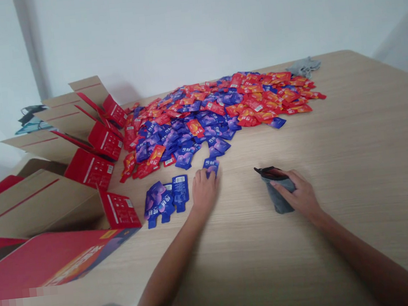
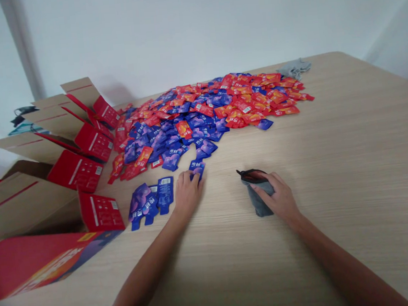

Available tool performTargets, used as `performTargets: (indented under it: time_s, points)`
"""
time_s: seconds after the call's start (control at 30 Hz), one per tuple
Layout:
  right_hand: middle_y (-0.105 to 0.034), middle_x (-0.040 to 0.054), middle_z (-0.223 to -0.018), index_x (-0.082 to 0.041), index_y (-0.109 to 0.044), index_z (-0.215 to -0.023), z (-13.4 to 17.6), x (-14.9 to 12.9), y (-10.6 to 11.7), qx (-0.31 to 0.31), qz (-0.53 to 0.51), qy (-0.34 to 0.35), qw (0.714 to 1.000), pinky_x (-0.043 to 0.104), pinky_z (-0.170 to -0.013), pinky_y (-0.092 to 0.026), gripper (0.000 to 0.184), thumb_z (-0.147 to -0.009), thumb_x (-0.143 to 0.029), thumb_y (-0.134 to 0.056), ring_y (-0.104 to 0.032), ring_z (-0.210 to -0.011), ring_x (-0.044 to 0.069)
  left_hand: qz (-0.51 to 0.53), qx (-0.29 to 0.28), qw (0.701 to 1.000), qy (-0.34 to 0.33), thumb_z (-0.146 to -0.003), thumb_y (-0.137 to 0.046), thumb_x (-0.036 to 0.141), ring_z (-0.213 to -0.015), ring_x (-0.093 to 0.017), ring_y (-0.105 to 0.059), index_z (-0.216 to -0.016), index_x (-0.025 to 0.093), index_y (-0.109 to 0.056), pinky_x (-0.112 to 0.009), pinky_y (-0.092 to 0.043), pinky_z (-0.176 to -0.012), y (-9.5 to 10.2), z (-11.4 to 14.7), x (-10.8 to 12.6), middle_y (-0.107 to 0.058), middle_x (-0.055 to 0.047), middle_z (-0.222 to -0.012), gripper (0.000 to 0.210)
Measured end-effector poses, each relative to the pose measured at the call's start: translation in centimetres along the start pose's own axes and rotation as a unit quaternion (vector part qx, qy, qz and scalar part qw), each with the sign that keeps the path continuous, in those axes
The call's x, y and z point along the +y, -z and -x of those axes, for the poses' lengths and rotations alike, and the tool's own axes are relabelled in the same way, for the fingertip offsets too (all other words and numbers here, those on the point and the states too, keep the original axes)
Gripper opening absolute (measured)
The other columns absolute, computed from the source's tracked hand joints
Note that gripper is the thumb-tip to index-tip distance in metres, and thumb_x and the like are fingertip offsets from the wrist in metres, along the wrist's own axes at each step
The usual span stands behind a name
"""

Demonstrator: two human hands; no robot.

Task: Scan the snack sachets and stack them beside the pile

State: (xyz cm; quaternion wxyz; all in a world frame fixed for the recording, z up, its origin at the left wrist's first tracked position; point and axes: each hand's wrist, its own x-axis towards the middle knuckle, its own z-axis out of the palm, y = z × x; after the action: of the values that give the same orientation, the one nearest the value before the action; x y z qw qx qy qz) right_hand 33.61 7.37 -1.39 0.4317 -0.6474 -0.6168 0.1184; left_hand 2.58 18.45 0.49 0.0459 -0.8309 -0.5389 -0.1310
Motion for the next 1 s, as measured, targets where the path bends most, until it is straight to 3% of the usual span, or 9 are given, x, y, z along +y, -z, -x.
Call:
performTargets:
  time_s: [0.2, 0.43, 0.53, 0.7, 0.87, 1.0]
  points:
    - [-0.074, 0.0069, -0.117, -0.027, -0.071, -0.123, 0.0, -0.1, 0.0, 0.011, -0.003, -0.001, 1.000, 0.044, -0.097, -0.055, 0.040, -0.094, -0.055, -0.069, -0.069, -0.111, 0.029, 0.086, -0.052, 0.992, -0.070, -0.102, -0.063, 0.055, -0.120, -0.032, -0.057, -0.142, 0.018, -0.059, -0.048, -0.056, -0.102, 2.6, 9.3, 2.9, -0.059, -0.017, -0.135, 0.055]
    - [-0.074, 0.0089, -0.116, -0.025, -0.070, -0.125, -0.1, -0.5, 0.4, 0.016, 0.002, -0.005, 1.000, 0.048, -0.098, -0.054, 0.044, -0.094, -0.057, -0.067, -0.070, -0.110, 0.030, 0.131, -0.147, 0.966, -0.169, -0.098, -0.068, 0.057, -0.133, -0.036, -0.057, -0.159, 0.021, -0.044, -0.051, -0.056, -0.104, 4.8, 18.1, 9.2, -0.054, -0.019, -0.152, 0.075]
    - [-0.073, 0.0098, -0.116, -0.024, -0.069, -0.126, -0.1, -1.5, 1.1, 0.007, 0.009, 0.009, 1.000, 0.046, -0.096, -0.055, 0.042, -0.097, -0.055, -0.064, -0.069, -0.110, 0.030, 0.119, -0.136, 0.964, -0.193, -0.104, -0.059, 0.054, -0.143, -0.035, -0.051, -0.164, 0.025, -0.037, -0.050, -0.054, -0.108, 5.5, 19.8, 10.5, -0.047, -0.016, -0.162, 0.070]
    - [-0.071, 0.0112, -0.120, -0.025, -0.064, -0.132, 1.4, -4.8, 2.5, -0.048, -0.005, 0.059, 0.997, 0.045, -0.096, -0.055, 0.038, -0.101, -0.046, -0.058, -0.068, -0.112, 0.030, 0.143, -0.054, 0.953, -0.263, -0.108, -0.058, 0.042, -0.148, -0.031, -0.048, -0.153, 0.021, -0.054, -0.045, -0.051, -0.114, 5.1, 21.0, 9.4, -0.048, -0.014, -0.163, 0.050]
    - [-0.069, 0.0125, -0.118, -0.026, -0.061, -0.133, 4.5, -7.2, 3.5, -0.125, -0.001, 0.113, 0.986, 0.049, -0.095, -0.056, 0.039, -0.096, -0.040, -0.063, -0.067, -0.109, 0.033, 0.172, -0.014, 0.937, -0.305, -0.109, -0.057, 0.033, -0.146, -0.028, -0.052, -0.142, 0.013, -0.062, -0.041, -0.052, -0.116, 4.1, 21.8, 7.8, -0.058, -0.013, -0.155, 0.040]
    - [-0.069, 0.0129, -0.119, -0.026, -0.059, -0.138, 8.1, -8.2, 3.0, -0.188, 0.027, 0.183, 0.964, 0.050, -0.095, -0.056, 0.044, -0.095, -0.034, -0.064, -0.066, -0.108, 0.033, 0.186, -0.020, 0.933, -0.306, -0.108, -0.060, 0.031, -0.138, -0.029, -0.059, -0.139, 0.011, -0.064, -0.043, -0.052, -0.116, 3.8, 22.5, 8.3, -0.065, -0.014, -0.146, 0.037]
